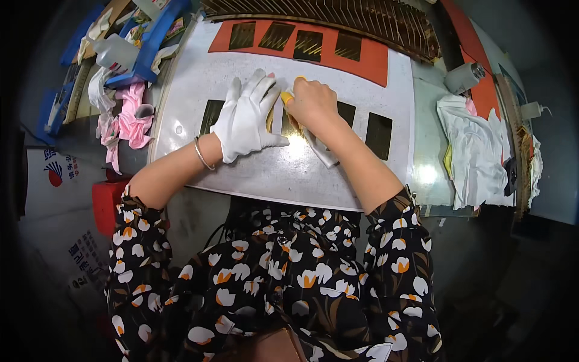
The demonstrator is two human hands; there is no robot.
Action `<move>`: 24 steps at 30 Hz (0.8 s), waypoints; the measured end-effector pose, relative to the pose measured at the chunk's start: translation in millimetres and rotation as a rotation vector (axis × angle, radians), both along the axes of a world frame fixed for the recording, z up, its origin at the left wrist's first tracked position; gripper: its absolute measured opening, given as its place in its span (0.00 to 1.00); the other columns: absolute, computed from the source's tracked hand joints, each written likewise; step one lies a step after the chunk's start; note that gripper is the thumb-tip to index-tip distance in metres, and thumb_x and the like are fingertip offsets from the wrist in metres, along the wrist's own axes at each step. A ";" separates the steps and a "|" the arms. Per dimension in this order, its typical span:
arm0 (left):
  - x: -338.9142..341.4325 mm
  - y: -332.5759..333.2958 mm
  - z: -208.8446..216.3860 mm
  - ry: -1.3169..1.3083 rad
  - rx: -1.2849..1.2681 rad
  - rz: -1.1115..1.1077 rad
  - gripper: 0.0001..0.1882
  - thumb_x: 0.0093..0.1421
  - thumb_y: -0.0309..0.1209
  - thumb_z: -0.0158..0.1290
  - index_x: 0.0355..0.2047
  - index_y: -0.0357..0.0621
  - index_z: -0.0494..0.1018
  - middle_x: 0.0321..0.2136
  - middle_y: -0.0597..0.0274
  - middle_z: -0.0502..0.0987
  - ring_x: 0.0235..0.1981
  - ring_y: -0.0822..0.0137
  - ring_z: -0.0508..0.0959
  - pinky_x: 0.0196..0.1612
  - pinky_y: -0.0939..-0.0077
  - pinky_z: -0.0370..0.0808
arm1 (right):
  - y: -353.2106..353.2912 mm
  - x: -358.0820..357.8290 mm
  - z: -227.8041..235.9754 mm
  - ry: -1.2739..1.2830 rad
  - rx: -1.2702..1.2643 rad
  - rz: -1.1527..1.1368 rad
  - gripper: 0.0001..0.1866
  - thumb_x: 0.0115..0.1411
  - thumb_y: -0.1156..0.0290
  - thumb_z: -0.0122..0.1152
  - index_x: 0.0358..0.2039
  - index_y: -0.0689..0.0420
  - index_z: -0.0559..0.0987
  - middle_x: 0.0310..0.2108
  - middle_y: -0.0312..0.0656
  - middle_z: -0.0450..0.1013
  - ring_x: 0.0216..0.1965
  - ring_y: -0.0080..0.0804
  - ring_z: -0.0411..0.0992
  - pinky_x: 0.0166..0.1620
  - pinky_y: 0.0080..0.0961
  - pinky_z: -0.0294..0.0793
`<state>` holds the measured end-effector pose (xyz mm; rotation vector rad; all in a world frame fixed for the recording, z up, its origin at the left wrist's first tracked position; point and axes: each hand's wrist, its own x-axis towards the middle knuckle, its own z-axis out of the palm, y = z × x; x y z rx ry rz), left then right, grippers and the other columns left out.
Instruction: The person puts on white gloves and uses a yellow sponge to wipe and clean several small, rectangular gold-colored plates arranged on a white surface. The person handles the plates one by one, wiping them with the sponge and occasionally using a white cloth to dry or polish them.
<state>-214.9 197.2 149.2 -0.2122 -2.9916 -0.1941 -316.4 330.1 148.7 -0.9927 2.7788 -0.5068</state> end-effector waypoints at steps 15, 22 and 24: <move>-14.0 -11.9 0.6 -0.027 -0.063 -0.256 0.55 0.35 0.63 0.56 0.54 0.31 0.60 0.59 0.49 0.54 0.63 0.50 0.49 0.57 0.37 0.49 | 29.3 66.2 -3.4 -0.010 0.015 -0.026 0.15 0.51 0.62 0.56 0.24 0.64 0.71 0.17 0.54 0.72 0.22 0.53 0.72 0.28 0.45 0.71; -18.6 -21.7 15.2 -0.141 -0.053 -0.308 0.54 0.32 0.61 0.60 0.55 0.38 0.60 0.59 0.46 0.54 0.63 0.48 0.48 0.60 0.44 0.47 | 42.8 89.0 -3.0 -0.002 0.018 0.011 0.15 0.52 0.61 0.57 0.26 0.63 0.71 0.17 0.53 0.71 0.20 0.52 0.72 0.28 0.44 0.70; -18.1 -27.3 13.6 -0.156 0.022 -0.277 0.54 0.32 0.61 0.60 0.55 0.38 0.60 0.59 0.46 0.54 0.63 0.49 0.48 0.60 0.44 0.47 | 46.0 93.7 -3.8 -0.023 0.034 0.019 0.15 0.52 0.61 0.56 0.26 0.63 0.72 0.16 0.53 0.71 0.21 0.51 0.72 0.28 0.44 0.70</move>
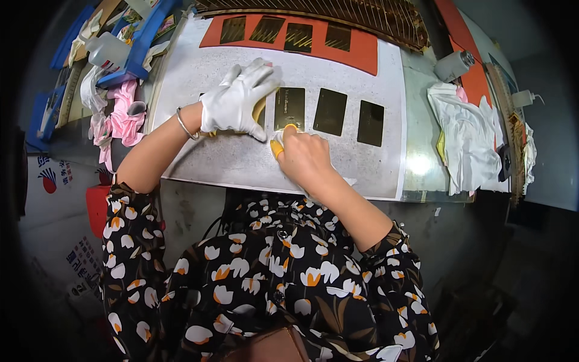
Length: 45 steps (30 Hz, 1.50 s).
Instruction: The person puts on white gloves and uses a yellow sponge to wipe and clean several small, rectangular gold-colored plates arranged on a white surface. The person handles the plates one by one, wiping them with the sponge and occasionally using a white cloth to dry or polish them.
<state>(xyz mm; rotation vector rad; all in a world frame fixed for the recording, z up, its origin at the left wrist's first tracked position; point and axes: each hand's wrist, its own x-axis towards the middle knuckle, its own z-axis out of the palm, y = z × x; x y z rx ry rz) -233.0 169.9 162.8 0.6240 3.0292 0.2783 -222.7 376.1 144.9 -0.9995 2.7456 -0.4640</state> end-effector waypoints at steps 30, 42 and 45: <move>40.2 -28.7 -6.4 0.100 -0.133 0.172 0.48 0.40 0.58 0.57 0.57 0.41 0.59 0.59 0.52 0.55 0.63 0.49 0.48 0.58 0.37 0.47 | -84.7 -30.8 -6.7 0.043 -0.176 0.098 0.13 0.50 0.65 0.56 0.24 0.65 0.73 0.20 0.53 0.73 0.24 0.49 0.74 0.29 0.40 0.73; 37.3 -55.1 3.8 -0.026 -0.064 0.028 0.60 0.29 0.63 0.60 0.58 0.37 0.55 0.59 0.45 0.53 0.63 0.47 0.48 0.60 0.40 0.46 | -61.2 22.4 3.3 -0.108 -0.059 0.094 0.17 0.53 0.60 0.55 0.28 0.64 0.72 0.17 0.54 0.72 0.22 0.52 0.73 0.29 0.45 0.71; 45.1 -85.1 -0.9 0.003 0.051 0.112 0.58 0.30 0.61 0.62 0.56 0.36 0.57 0.58 0.45 0.56 0.61 0.46 0.53 0.60 0.48 0.49 | -54.4 30.0 6.3 -0.079 0.024 0.153 0.16 0.53 0.60 0.55 0.28 0.63 0.72 0.16 0.53 0.72 0.21 0.52 0.73 0.29 0.45 0.71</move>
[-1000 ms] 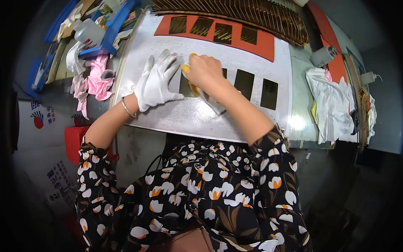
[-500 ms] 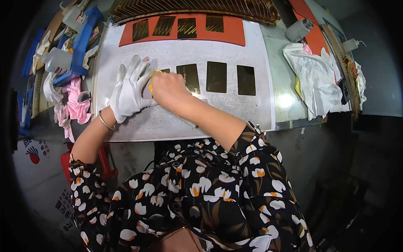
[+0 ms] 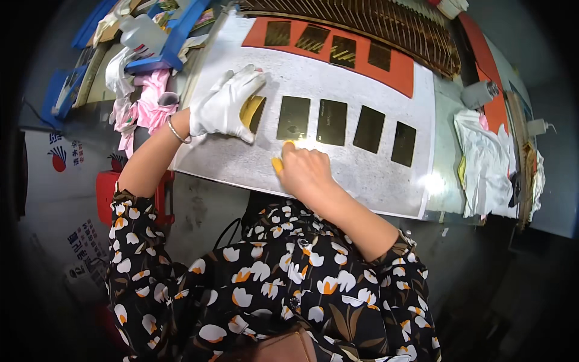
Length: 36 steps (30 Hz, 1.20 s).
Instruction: The person puts on white gloves and uses a yellow sponge to wipe and clean several small, rectangular gold-colored plates arranged on a white surface. The person handles the plates one by one, wiping them with the sponge and occasionally using a white cloth to dry or polish them.
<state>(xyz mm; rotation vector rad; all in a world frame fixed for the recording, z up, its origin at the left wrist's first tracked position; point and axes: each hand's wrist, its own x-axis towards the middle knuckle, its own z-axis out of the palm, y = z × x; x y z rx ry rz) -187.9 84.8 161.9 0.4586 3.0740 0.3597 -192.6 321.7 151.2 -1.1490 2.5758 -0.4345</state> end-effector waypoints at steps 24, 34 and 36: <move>28.3 -35.6 -15.2 0.096 -0.057 -0.025 0.53 0.39 0.65 0.53 0.58 0.41 0.57 0.60 0.49 0.53 0.63 0.48 0.49 0.60 0.43 0.46 | -109.9 -32.1 -10.0 0.069 -0.151 -0.049 0.15 0.52 0.64 0.55 0.24 0.66 0.72 0.21 0.58 0.73 0.25 0.54 0.74 0.31 0.44 0.72; 18.3 -50.3 -10.9 -0.011 0.000 -0.157 0.57 0.30 0.60 0.62 0.57 0.41 0.57 0.60 0.48 0.55 0.63 0.51 0.49 0.61 0.44 0.45 | -87.8 15.4 -10.7 0.085 -0.135 0.021 0.14 0.52 0.64 0.55 0.23 0.65 0.71 0.16 0.55 0.72 0.20 0.51 0.73 0.25 0.42 0.72; 17.4 -53.5 -3.1 -0.064 0.074 -0.162 0.57 0.31 0.56 0.63 0.57 0.37 0.56 0.59 0.46 0.56 0.63 0.50 0.51 0.61 0.48 0.47 | -84.4 22.6 -10.6 0.049 -0.140 0.042 0.14 0.52 0.64 0.55 0.23 0.65 0.71 0.15 0.54 0.72 0.19 0.51 0.73 0.25 0.42 0.72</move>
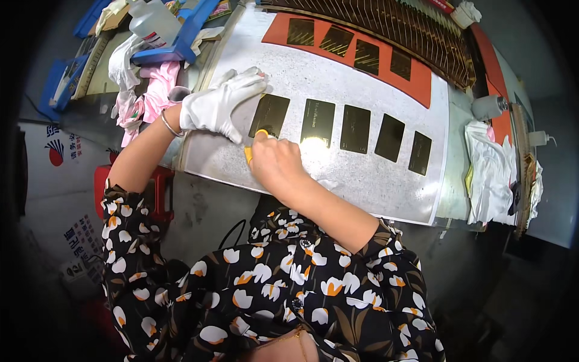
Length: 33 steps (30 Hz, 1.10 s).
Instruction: The person puts on white gloves and uses a yellow sponge to wipe and clean several small, rectangular gold-colored plates arranged on a white surface. The person handles the plates one by one, wiping them with the sponge and occasionally using a white cloth to dry or polish them.
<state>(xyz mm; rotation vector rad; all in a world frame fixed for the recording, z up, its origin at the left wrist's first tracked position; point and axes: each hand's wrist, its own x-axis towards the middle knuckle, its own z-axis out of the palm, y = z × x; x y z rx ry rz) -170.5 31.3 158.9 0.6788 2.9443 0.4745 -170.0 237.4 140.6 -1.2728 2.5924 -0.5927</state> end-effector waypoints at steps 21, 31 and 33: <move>-15.3 60.8 20.6 0.048 -0.091 0.257 0.37 0.33 0.41 0.63 0.44 0.39 0.64 0.41 0.48 0.67 0.44 0.50 0.68 0.49 0.63 0.65 | 198.2 -22.9 23.3 -0.474 -0.151 -0.201 0.14 0.54 0.59 0.60 0.28 0.58 0.72 0.16 0.50 0.70 0.19 0.47 0.71 0.24 0.33 0.68; -12.4 88.9 38.4 -0.026 -0.201 0.411 0.39 0.32 0.47 0.61 0.44 0.39 0.67 0.39 0.47 0.70 0.39 0.50 0.72 0.43 0.60 0.69 | 260.9 -51.6 26.2 -0.689 -0.186 -0.333 0.11 0.53 0.66 0.60 0.29 0.62 0.73 0.22 0.49 0.72 0.23 0.42 0.73 0.28 0.29 0.69; -2.3 85.3 33.1 0.032 -0.253 0.372 0.40 0.30 0.47 0.62 0.44 0.39 0.67 0.39 0.46 0.70 0.40 0.48 0.72 0.43 0.58 0.69 | 271.6 -61.2 18.5 -0.569 -0.251 -0.235 0.12 0.53 0.66 0.61 0.29 0.63 0.74 0.24 0.47 0.73 0.26 0.33 0.73 0.31 0.24 0.70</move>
